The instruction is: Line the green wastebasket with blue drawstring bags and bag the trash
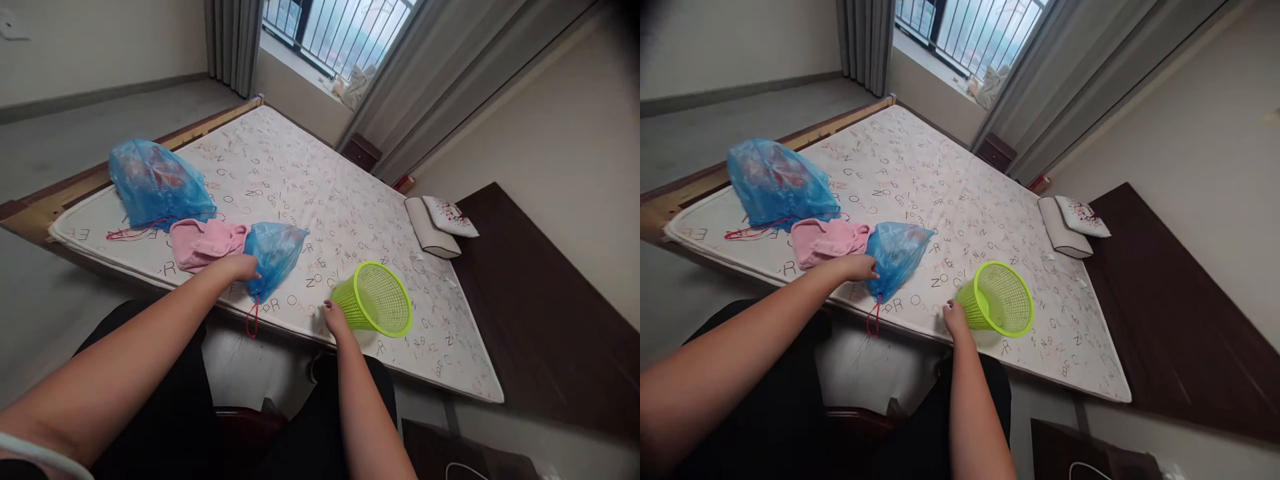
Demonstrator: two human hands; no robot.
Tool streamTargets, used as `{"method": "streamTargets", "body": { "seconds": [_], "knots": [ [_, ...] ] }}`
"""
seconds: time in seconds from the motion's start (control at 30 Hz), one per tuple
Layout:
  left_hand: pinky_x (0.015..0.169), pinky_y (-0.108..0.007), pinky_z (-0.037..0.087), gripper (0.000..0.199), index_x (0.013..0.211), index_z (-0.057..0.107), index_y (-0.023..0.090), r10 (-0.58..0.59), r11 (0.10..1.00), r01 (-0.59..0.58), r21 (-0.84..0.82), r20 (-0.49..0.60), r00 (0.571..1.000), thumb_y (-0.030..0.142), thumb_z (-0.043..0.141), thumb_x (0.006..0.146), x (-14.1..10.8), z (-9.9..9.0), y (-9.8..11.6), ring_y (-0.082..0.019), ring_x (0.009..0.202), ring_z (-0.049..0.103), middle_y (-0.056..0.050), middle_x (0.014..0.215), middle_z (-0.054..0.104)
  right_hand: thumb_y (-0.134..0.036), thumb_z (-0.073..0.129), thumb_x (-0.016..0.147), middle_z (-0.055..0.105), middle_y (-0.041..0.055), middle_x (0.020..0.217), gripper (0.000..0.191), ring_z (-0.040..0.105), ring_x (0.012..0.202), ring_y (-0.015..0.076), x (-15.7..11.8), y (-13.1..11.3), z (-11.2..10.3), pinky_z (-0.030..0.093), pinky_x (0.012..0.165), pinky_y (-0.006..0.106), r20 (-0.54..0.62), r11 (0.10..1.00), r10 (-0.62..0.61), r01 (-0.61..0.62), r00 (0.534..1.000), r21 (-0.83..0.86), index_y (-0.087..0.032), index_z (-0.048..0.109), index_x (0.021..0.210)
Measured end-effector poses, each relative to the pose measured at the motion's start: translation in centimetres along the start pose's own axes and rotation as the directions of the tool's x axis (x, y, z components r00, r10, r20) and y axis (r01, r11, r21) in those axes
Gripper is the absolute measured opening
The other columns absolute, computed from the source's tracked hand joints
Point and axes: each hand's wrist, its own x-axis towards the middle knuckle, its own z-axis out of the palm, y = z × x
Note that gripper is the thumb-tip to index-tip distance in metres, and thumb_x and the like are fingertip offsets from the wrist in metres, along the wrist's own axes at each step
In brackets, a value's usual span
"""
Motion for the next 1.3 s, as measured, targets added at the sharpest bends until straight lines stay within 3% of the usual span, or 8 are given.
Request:
{"method": "streamTargets", "body": {
  "seconds": [0.23, 0.4, 0.53, 0.67, 0.9, 1.0, 1.1, 1.3],
  "knots": [
    [0.087, -0.034, 0.051, 0.031, 0.104, 0.08, 0.016, 0.083, 0.996, -0.087, 0.031, 0.133, 0.988, 0.036, 0.06, 0.092, 1.8, 2.0, 3.3, -0.03, 0.097, 0.072, -0.017, 0.108, 0.079, -0.025, 0.061, 0.096, 0.075, 0.0066, 0.124, 0.027, 0.066, 0.118, 0.0206, -1.0, -7.3, 7.0, 0.045, 0.108, 0.03, 0.336, 0.944, -0.327, 0.293, 0.883, 0.149, -0.022, 0.076, 0.118],
    [0.087, -0.031, 0.05, 0.033, 0.112, 0.076, 0.019, 0.136, 0.99, -0.141, 0.018, 0.176, 0.975, 0.03, 0.05, 0.095, 2.9, 2.0, 4.2, -0.026, 0.101, 0.07, -0.012, 0.117, 0.078, -0.012, 0.061, 0.09, 0.062, 0.0135, 0.147, 0.044, 0.056, 0.137, 0.0252, -0.7, -10.5, 10.3, 0.038, 0.121, 0.038, 0.365, 0.906, -0.41, 0.328, 0.836, 0.268, -0.015, 0.071, 0.133],
    [0.077, -0.031, 0.048, 0.031, 0.107, 0.074, 0.019, 0.086, 0.996, -0.085, -0.017, 0.062, 0.994, 0.034, 0.051, 0.095, 3.0, 1.2, 4.5, -0.026, 0.09, 0.069, -0.01, 0.104, 0.078, -0.017, 0.05, 0.095, 0.076, 0.0086, 0.121, 0.045, 0.07, 0.101, 0.0205, 0.8, -10.6, 8.6, 0.056, 0.099, 0.039, 0.315, 0.88, -0.289, 0.122, 0.904, 0.459, -0.018, 0.07, 0.135],
    [0.076, -0.034, 0.049, 0.038, 0.103, 0.072, 0.019, 0.006, 0.982, -0.032, -0.185, -0.137, 0.991, 0.052, 0.057, 0.094, 3.3, 0.9, 5.3, -0.027, 0.086, 0.069, -0.01, 0.096, 0.077, -0.029, 0.06, 0.091, 0.077, 0.0037, 0.11, 0.034, 0.069, 0.089, 0.0162, 1.3, -10.4, 4.4, 0.06, 0.09, 0.035, 0.081, 0.641, -0.279, 0.122, 0.957, 0.758, -0.021, 0.078, 0.118],
    [0.096, -0.035, 0.052, 0.061, 0.144, 0.06, 0.022, 0.151, 0.858, -0.304, -0.414, -0.362, 0.92, 0.044, 0.072, 0.088, 4.5, 2.8, 6.4, -0.024, 0.108, 0.068, -0.01, 0.128, 0.071, -0.036, 0.075, 0.08, 0.073, 0.0033, 0.107, 0.033, 0.068, 0.085, 0.0135, 0.4, -10.4, -0.1, 0.06, 0.088, 0.033, -0.025, 0.397, -0.225, 0.115, 0.974, 0.911, -0.02, 0.074, 0.109],
    [0.092, -0.035, 0.053, 0.051, 0.134, 0.068, 0.023, 0.16, 0.863, -0.305, -0.402, -0.354, 0.921, 0.04, 0.072, 0.087, 4.9, 3.1, 6.8, -0.022, 0.098, 0.069, -0.006, 0.108, 0.075, -0.037, 0.074, 0.081, 0.068, 0.0005, 0.094, 0.033, 0.064, 0.078, 0.0128, 0.7, -9.9, -0.5, 0.058, 0.084, 0.031, -0.065, 0.439, -0.195, 0.146, 0.979, 0.886, -0.02, 0.066, 0.108],
    [0.084, -0.033, 0.052, 0.034, 0.115, 0.077, 0.021, 0.154, 0.887, -0.283, -0.364, -0.343, 0.927, 0.041, 0.069, 0.089, 5.0, 2.7, 7.1, -0.021, 0.086, 0.067, -0.004, 0.092, 0.075, -0.031, 0.067, 0.085, 0.061, -0.0023, 0.086, 0.023, 0.058, 0.072, 0.0131, 1.4, -8.9, -1.0, 0.054, 0.081, 0.032, -0.145, 0.64, -0.174, 0.224, 0.974, 0.735, -0.021, 0.061, 0.104],
    [0.08, -0.032, 0.049, 0.03, 0.107, 0.079, 0.02, 0.169, 0.896, -0.303, -0.325, -0.381, 0.909, 0.041, 0.064, 0.091, 4.5, 2.1, 7.7, -0.022, 0.089, 0.066, -0.006, 0.1, 0.077, -0.014, 0.056, 0.087, 0.054, 0.0067, 0.11, 0.017, 0.054, 0.086, 0.0173, 1.6, -8.0, -2.3, 0.047, 0.091, 0.038, -0.311, 0.878, -0.329, 0.41, 0.892, 0.246, -0.02, 0.06, 0.102]
  ]
}}
